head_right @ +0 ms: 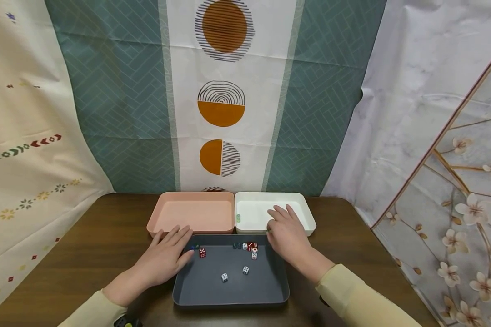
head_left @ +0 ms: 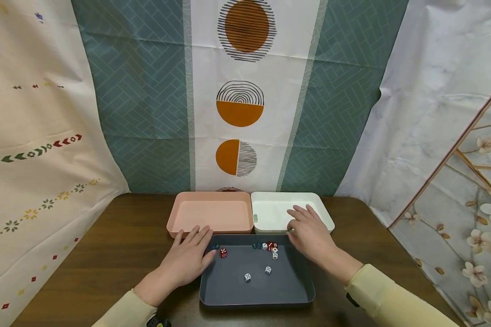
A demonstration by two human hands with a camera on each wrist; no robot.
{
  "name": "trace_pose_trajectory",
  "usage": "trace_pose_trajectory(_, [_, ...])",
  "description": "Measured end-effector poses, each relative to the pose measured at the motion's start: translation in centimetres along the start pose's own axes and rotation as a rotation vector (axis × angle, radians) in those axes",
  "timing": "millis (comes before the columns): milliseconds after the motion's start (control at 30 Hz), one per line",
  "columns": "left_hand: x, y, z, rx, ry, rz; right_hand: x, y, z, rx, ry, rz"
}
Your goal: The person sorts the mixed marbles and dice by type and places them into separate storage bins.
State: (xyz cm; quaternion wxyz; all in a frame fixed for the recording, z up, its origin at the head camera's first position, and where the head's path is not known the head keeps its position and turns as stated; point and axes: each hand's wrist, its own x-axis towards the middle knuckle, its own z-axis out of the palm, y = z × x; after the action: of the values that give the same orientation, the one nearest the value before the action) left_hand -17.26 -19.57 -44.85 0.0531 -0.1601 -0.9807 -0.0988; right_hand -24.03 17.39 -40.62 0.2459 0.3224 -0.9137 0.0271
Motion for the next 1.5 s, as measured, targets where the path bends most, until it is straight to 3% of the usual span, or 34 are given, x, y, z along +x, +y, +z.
trace_pose_trajectory(933, [-0.1, 0.0, 0.3, -0.007, -0.010, -0.007, 1.1, 1.1, 0.3, 0.016, 0.057, 0.028])
trace_pose_trajectory(1500, [-0.2, 0.1, 0.1, -0.012, 0.007, 0.005, 3.8, 0.8, 1.6, 0.016, -0.021, 0.091])
